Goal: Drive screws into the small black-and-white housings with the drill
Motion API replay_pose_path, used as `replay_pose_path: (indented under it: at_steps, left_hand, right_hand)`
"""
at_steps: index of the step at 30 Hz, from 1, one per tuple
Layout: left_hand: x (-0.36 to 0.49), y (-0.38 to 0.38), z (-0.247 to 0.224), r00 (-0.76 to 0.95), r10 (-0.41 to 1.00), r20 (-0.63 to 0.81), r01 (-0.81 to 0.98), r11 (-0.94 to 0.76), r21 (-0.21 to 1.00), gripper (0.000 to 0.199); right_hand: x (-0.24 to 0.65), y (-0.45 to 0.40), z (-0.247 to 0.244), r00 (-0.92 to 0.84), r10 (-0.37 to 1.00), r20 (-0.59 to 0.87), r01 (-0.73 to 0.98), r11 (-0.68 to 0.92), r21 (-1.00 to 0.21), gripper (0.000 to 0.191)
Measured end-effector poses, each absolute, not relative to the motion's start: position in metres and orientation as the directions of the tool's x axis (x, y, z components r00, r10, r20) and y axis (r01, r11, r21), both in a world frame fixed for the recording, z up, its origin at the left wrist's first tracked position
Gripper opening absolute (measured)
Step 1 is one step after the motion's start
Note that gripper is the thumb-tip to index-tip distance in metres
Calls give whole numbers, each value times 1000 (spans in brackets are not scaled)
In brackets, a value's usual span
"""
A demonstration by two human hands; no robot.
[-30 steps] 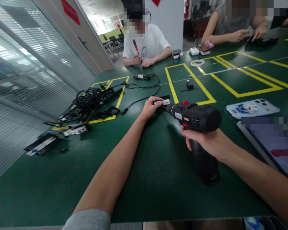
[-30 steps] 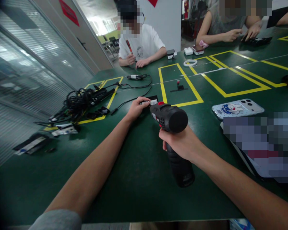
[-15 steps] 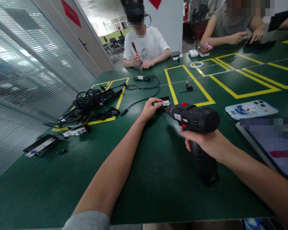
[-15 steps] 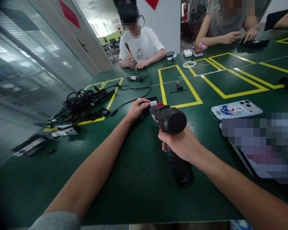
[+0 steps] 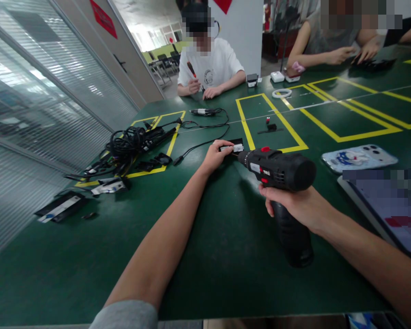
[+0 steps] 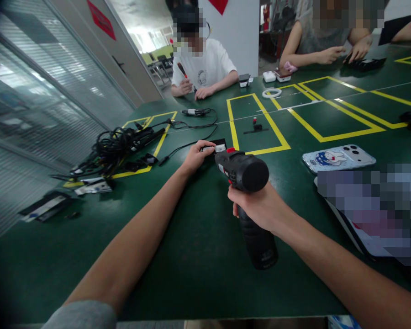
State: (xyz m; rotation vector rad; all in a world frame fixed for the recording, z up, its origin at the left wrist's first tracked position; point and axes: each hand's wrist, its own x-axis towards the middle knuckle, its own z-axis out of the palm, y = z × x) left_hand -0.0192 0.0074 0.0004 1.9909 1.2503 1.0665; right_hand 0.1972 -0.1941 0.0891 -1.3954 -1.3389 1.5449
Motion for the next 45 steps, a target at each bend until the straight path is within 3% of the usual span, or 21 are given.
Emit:
replay_pose_path:
  at_steps: [16, 31, 35, 45]
  left_hand:
    - [-20, 9, -1, 234, 914, 331, 461, -404, 790, 25]
    - [-22, 8, 0, 238, 924, 300, 394, -374, 840, 28]
    - [-22, 6, 2, 238, 924, 300, 407, -375, 833, 27]
    - [-24, 11, -2, 243, 918, 313, 422, -390, 819, 28]
  right_hand:
    - [199, -191, 81, -203, 923, -326, 80, -316, -945, 11]
    - [204, -190, 87, -243, 919, -311, 243, -253, -937, 12]
    - [204, -191, 88, -251, 919, -305, 269, -237, -934, 21]
    - [202, -191, 89, -247, 928, -279, 280, -207, -937, 12]
